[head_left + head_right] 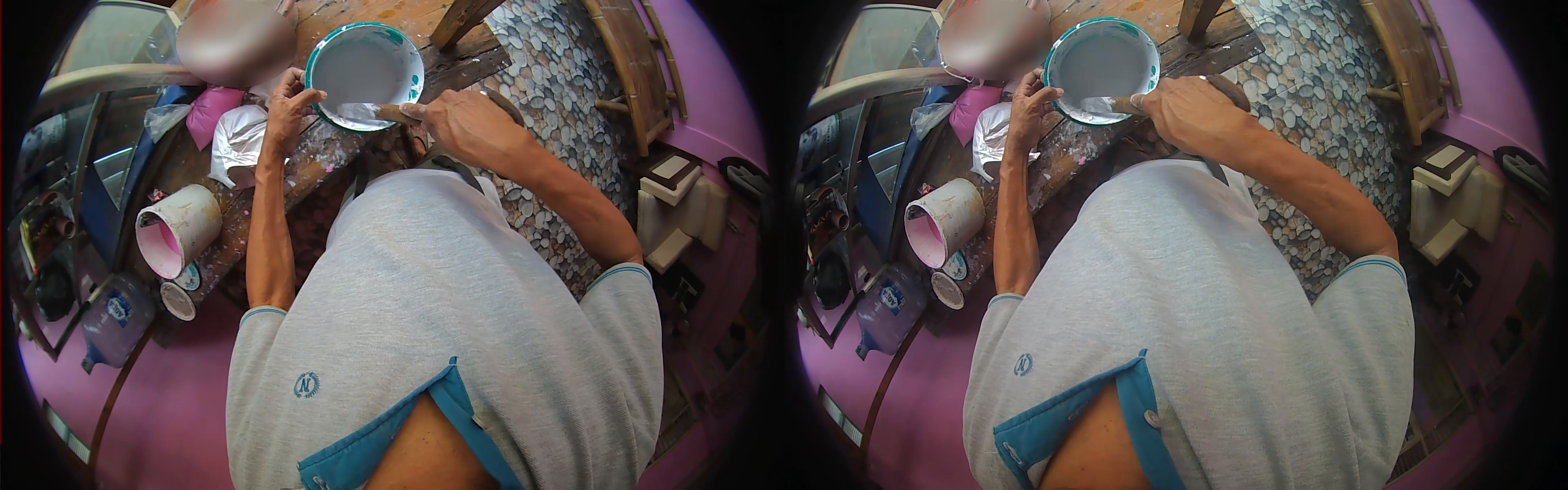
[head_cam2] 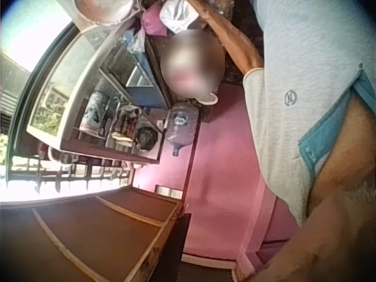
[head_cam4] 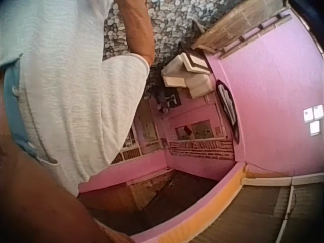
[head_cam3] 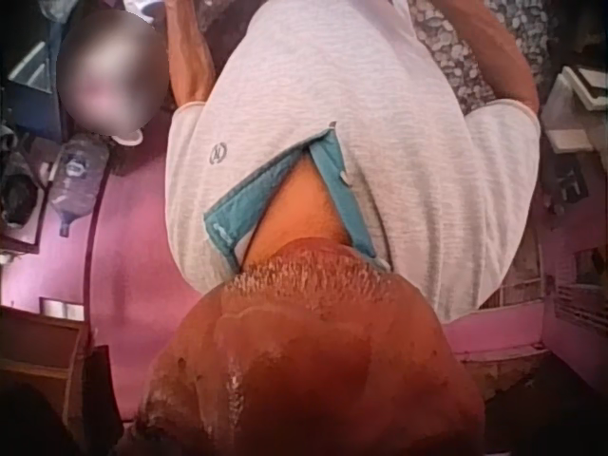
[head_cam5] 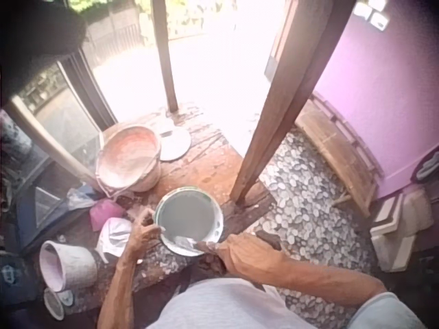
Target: The person mixes white paint in a small bucket using a brush and a wooden stick, then uses their hands to squeeze and fold a cloth that has been soaked in the mixture.
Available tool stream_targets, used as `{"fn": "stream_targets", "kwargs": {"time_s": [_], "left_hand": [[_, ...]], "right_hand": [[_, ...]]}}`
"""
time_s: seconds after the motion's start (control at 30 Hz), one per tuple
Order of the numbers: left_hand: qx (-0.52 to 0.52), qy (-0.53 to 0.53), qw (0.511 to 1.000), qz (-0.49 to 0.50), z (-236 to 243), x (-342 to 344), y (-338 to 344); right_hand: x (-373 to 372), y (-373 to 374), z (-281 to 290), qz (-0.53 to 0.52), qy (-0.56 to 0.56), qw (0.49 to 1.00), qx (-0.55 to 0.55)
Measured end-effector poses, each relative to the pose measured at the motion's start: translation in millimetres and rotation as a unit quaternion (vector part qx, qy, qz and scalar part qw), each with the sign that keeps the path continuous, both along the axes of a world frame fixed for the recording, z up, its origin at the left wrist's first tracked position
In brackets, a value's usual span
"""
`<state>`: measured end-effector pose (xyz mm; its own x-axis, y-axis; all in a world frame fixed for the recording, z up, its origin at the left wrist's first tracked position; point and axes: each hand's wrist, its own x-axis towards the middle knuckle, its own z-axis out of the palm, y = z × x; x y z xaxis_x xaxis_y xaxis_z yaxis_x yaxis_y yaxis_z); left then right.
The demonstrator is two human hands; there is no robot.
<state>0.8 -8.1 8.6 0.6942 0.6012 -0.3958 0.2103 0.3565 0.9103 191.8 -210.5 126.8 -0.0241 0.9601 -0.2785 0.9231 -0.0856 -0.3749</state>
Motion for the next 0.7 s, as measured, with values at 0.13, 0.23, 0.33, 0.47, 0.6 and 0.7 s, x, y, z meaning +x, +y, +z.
{"fn": "stream_targets", "kwargs": {"time_s": [0.13, 0.23, 0.33, 0.47, 0.6, 0.7], "left_hand": [[0.014, -0.006, 0.999, -0.032, 6, 8, -4], [0.022, -0.006, 0.999, -0.05, 11, 12, -7], [0.013, -0.018, 0.998, -0.057, 15, 16, -12], [0.034, -0.026, 0.998, -0.043, 20, 27, -19], [0.03, -0.037, 0.998, -0.044, 20, 31, -21], [0.039, -0.044, 0.997, -0.054, 15, 32, -21]], "right_hand": [[-2, 12, -31, 0.032, -0.028, 0.998, 0.037], [2, 22, -31, 0.02, -0.071, 0.997, -0.021], [12, 26, -43, 0.066, -0.159, 0.982, 0.073], [7, 28, -58, 0.077, -0.131, 0.987, 0.042], [4, 36, -55, 0.075, -0.084, 0.994, 0.004], [11, 43, -56, 0.071, -0.108, 0.989, 0.069]]}}
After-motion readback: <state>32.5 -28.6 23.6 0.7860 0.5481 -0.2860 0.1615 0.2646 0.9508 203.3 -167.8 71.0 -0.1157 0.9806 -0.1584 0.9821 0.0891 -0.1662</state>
